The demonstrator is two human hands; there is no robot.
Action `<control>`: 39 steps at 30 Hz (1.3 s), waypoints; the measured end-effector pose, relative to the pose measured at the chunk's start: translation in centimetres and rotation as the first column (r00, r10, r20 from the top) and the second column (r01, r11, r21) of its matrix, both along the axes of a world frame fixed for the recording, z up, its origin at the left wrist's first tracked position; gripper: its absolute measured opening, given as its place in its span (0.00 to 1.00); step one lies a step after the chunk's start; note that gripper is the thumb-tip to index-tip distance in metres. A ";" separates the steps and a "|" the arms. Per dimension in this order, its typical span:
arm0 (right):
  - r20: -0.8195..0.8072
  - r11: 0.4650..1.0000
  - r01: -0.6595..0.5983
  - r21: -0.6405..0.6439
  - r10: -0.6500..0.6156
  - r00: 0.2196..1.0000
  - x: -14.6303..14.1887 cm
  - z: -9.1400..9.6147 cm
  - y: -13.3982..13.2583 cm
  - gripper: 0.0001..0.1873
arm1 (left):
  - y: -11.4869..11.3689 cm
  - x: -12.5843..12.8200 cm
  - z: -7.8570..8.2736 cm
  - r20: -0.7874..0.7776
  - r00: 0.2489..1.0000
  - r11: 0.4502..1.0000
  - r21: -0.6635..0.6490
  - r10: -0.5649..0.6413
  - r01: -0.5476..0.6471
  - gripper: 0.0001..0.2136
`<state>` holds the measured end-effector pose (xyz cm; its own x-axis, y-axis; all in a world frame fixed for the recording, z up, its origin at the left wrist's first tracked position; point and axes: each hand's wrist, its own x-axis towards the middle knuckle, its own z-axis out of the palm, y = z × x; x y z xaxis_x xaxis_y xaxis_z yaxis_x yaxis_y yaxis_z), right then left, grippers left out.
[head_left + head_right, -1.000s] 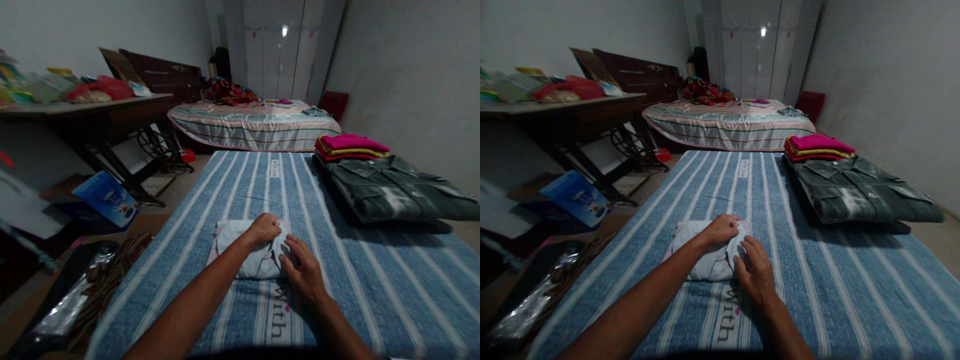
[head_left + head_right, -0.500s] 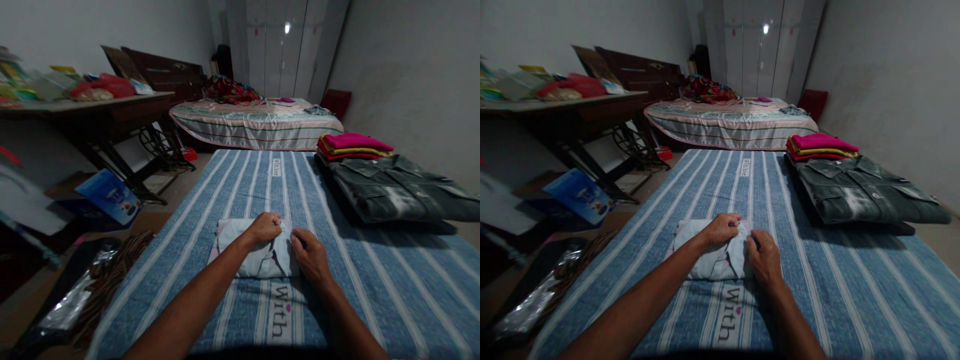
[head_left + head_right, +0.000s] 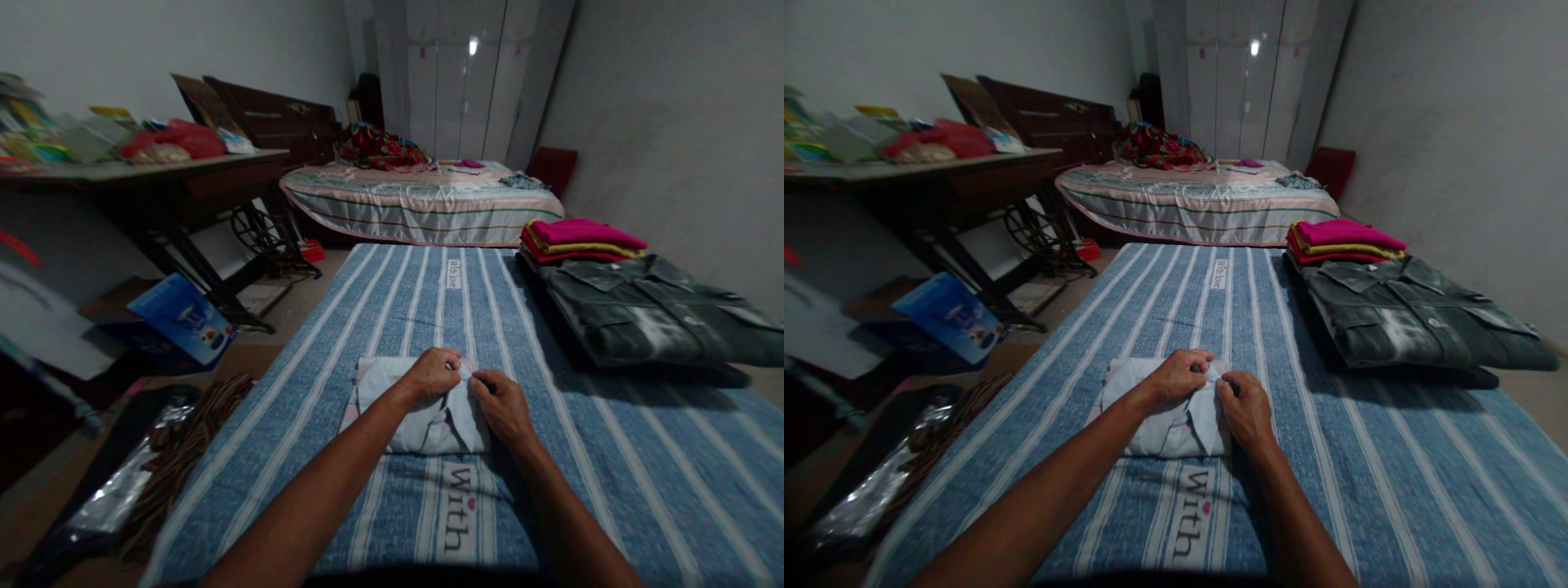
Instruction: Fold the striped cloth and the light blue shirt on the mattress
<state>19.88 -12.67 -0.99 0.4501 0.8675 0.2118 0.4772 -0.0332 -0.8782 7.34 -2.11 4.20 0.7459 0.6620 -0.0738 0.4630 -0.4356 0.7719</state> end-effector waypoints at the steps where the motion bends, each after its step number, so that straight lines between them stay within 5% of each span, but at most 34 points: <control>1: -0.011 1.000 0.004 0.005 -0.004 1.000 0.0 0.0 0.1 0.16 | 0.0 0.0 -0.1 0.001 1.000 1.000 0.001 -0.001 0.001 0.08; 8: -0.050 0.998 0.057 0.028 -0.056 0.997 0.4 -0.2 0.1 0.15 | 0.1 0.0 -0.3 0.014 1.000 1.000 0.008 0.001 -0.002 0.09; 13: -0.095 0.978 0.208 0.014 -0.206 0.974 1.5 -0.4 -0.7 0.18 | 0.0 0.0 -0.5 0.021 1.000 1.000 -0.018 0.016 -0.016 0.08; 17: -0.175 0.959 0.278 -0.055 -0.284 0.943 2.9 0.4 -3.0 0.19 | 0.0 0.0 -0.6 0.027 0.999 0.999 -0.022 0.026 -0.025 0.07; 20: -0.013 0.932 0.347 -0.103 -0.350 0.936 5.8 1.3 -6.2 0.19 | 0.0 -0.1 -0.5 0.026 0.999 1.000 -0.016 0.023 -0.023 0.08; 22: 0.207 0.851 0.507 -0.140 -0.475 0.855 8.7 1.7 -8.7 0.24 | -0.1 -0.1 -0.5 0.018 1.000 1.000 -0.010 0.016 -0.016 0.08; 25: 0.596 0.669 0.744 -0.004 -0.595 0.539 12.6 1.9 -11.5 0.38 | -0.1 0.0 -0.5 0.010 1.000 1.000 0.007 0.018 -0.018 0.08; 27: 0.655 0.658 0.751 0.057 -0.592 0.469 13.2 1.8 -12.0 0.41 | -0.1 0.0 -0.6 0.014 1.000 0.999 0.030 0.017 -0.017 0.06; 33: 0.203 0.948 0.315 -0.055 -0.298 0.933 5.7 1.5 -7.0 0.26 | -0.3 0.2 0.2 -0.041 0.999 0.990 0.136 -0.017 0.023 0.09; 39: -0.092 0.995 -0.100 0.004 0.100 0.991 1.2 1.7 -0.5 0.17 | -2.4 -1.5 1.9 -0.186 0.982 0.893 0.445 0.016 0.070 0.09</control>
